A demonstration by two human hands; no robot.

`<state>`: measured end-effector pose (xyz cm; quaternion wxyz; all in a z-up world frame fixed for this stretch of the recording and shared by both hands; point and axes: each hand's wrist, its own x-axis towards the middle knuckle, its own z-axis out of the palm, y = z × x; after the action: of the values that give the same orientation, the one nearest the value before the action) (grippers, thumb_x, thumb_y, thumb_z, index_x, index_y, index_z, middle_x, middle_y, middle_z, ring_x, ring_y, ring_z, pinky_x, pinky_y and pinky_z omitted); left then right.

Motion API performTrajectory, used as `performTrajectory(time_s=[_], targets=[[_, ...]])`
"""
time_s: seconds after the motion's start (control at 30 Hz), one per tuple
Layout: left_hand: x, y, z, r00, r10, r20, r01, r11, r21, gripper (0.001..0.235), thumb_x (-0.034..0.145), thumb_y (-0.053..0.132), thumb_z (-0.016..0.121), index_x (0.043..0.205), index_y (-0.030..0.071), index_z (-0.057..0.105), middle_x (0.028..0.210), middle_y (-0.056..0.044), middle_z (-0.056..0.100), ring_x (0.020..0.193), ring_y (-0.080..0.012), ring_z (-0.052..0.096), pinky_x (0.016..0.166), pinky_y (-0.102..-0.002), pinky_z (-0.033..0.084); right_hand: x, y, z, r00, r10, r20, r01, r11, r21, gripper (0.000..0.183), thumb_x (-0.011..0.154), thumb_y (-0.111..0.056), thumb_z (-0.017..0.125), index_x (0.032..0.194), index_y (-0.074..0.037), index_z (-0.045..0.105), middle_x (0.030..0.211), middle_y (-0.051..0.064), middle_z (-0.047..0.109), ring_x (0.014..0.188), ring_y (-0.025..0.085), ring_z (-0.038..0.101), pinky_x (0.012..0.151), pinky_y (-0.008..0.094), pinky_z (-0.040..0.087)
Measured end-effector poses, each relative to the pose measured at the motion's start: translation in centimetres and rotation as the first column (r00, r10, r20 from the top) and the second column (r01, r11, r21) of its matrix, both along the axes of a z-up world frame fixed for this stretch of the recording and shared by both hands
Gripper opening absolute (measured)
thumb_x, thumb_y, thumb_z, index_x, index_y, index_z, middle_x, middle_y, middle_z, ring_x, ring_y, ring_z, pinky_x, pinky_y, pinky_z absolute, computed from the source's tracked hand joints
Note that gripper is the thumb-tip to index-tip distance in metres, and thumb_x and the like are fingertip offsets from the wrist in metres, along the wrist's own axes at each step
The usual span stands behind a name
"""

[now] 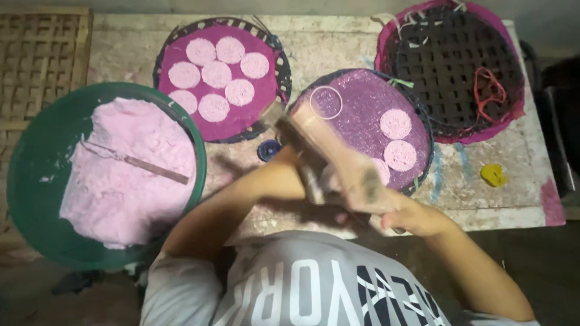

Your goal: The person scoops pink dough from a green basin using a wooden spatula, then uses a metal ring mold and a plunger to form round discs on a purple glittery mat. The discs are arranged in a basket. The person repeats this process multiple times.

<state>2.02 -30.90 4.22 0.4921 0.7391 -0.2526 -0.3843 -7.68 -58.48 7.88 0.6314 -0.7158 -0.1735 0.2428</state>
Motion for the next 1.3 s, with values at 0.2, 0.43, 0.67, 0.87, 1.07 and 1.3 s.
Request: performTrajectory(time_s=[0.2, 0.43, 0.67, 0.87, 1.07, 1.3], targets=[[14.2, -0.5, -9.0, 0.97, 0.222, 0.099, -0.155, 0.878, -0.452, 0.077, 0.085, 0.009, 0.077, 0.153, 0.008, 0.041, 0.156, -0.018, 0.044, 0.137, -0.0288, 0.045, 0.109, -0.039, 0.041, -3.5, -4.1, -6.4, 0.942, -0.288, -0.169, 0.305, 0.949, 0.082, 0.095, 0.076, -0.051, 0.079, 0.144, 0.004, 0.042, 0.125, 0.016, 0.056, 0.114, 0.026, 0.057, 0.097, 0.041, 0.047], [17.3, -3.4, -26.6, 0.64, 0.516, -0.569, -0.756, 0.557, -0.345, 0.05, 0.097, 0.003, 0.056, 0.147, -0.002, 0.049, 0.151, -0.02, 0.054, 0.134, -0.0291, 0.054, 0.113, -0.039, 0.042, -4.5, -2.6, -6.8, 0.789, -0.563, -0.246, 0.607, 0.651, 0.455, 0.077, 0.085, -0.033, 0.074, 0.146, -0.005, 0.037, 0.121, 0.018, 0.053, 0.115, 0.031, 0.053, 0.105, 0.047, 0.042], [3.3, -2.7, -21.1, 0.475, 0.777, -0.413, -0.87, 0.345, -0.352, 0.064, 0.089, -0.004, 0.06, 0.149, 0.007, 0.04, 0.138, -0.018, 0.057, 0.129, -0.0317, 0.057, 0.11, -0.039, 0.046, -4.6, -1.8, -8.6, 0.714, -0.617, -0.331, 0.698, 0.593, 0.401, 0.074, 0.089, -0.032, 0.073, 0.148, -0.004, 0.037, 0.123, 0.018, 0.053, 0.116, 0.03, 0.054, 0.105, 0.05, 0.044], [1.4, -1.2, -13.2, 0.485, 0.536, 0.691, -0.559, 0.798, -0.227, 0.048, 0.077, 0.001, 0.075, 0.123, 0.014, 0.071, 0.15, -0.03, 0.036, 0.138, -0.0534, 0.026, 0.114, -0.06, 0.023, -3.7, -1.2, -8.5, 0.707, -0.633, -0.316, 0.706, 0.615, 0.351, 0.086, 0.088, -0.032, 0.072, 0.158, -0.002, 0.033, 0.124, 0.017, 0.054, 0.118, 0.028, 0.055, 0.106, 0.046, 0.045], [1.9, -1.4, -12.6, 0.498, 0.377, 0.781, -0.469, 0.875, -0.123, 0.014, 0.084, 0.014, 0.078, 0.096, 0.021, 0.081, 0.142, -0.004, 0.056, 0.141, -0.0344, 0.041, 0.123, -0.065, 0.018, -4.0, -1.3, -8.3, 0.727, -0.648, -0.226, 0.682, 0.647, 0.341, 0.085, 0.086, -0.029, 0.071, 0.156, -0.001, 0.032, 0.128, 0.017, 0.055, 0.119, 0.027, 0.055, 0.106, 0.046, 0.045], [0.5, -0.6, -12.4, 0.553, 0.273, 0.787, -0.409, 0.912, -0.029, 0.03, 0.084, 0.024, 0.079, 0.114, 0.019, 0.075, 0.142, -0.007, 0.056, 0.139, -0.0325, 0.043, 0.12, -0.065, 0.017, -4.2, -2.7, -8.6, 0.773, -0.596, -0.217, 0.633, 0.745, 0.207, 0.082, 0.088, -0.03, 0.068, 0.154, -0.003, 0.029, 0.129, 0.018, 0.055, 0.121, 0.03, 0.058, 0.106, 0.049, 0.049]])
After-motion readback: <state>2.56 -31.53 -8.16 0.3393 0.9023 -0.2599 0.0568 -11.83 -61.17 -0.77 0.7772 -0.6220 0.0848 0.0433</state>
